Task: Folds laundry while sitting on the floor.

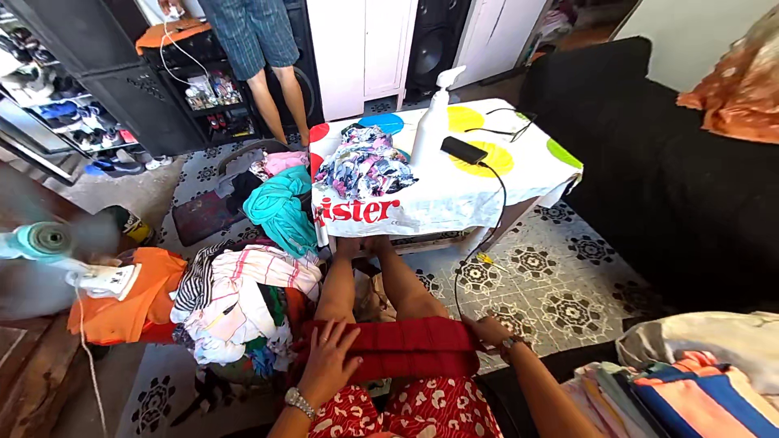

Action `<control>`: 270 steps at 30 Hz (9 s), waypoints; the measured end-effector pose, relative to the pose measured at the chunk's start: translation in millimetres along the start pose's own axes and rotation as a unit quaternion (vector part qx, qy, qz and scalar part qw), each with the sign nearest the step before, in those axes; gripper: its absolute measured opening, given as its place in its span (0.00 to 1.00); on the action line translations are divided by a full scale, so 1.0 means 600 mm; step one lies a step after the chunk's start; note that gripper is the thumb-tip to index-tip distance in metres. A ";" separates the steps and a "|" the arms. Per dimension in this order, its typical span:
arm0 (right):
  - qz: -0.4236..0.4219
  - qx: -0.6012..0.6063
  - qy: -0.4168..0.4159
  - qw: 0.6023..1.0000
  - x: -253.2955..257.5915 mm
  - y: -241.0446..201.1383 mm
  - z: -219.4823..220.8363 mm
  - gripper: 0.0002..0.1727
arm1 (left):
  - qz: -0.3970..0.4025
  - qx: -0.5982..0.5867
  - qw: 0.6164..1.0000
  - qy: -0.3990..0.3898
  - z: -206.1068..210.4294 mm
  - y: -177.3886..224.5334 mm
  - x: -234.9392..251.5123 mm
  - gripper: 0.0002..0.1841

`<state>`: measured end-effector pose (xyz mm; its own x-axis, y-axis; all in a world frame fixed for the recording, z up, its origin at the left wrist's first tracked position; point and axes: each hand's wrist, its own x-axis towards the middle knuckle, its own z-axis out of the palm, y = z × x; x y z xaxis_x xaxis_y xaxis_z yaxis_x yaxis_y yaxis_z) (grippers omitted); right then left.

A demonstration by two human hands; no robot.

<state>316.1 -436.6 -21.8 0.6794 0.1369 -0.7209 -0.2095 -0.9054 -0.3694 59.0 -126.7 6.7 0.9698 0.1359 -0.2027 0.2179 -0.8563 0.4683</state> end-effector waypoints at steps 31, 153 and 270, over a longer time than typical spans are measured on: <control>-0.130 0.407 0.130 0.895 -0.063 0.080 0.022 0.13 | 0.003 0.001 1.000 -0.024 0.035 0.070 -0.014 0.43; -0.588 -0.064 0.125 0.796 -0.185 -0.259 0.343 0.31 | -0.326 -0.823 0.357 0.297 0.004 0.028 -0.054 0.14; -0.238 0.476 0.196 0.824 -0.237 0.184 -0.191 0.16 | 0.004 -0.567 0.820 0.071 -0.040 0.011 -0.110 0.18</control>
<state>277.2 -601.9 107.0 0.9797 0.0760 -0.1854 -0.1832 -0.0356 -0.9824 -0.8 -129.3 43.4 0.9574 0.2574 -0.1310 0.0952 0.1470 0.9845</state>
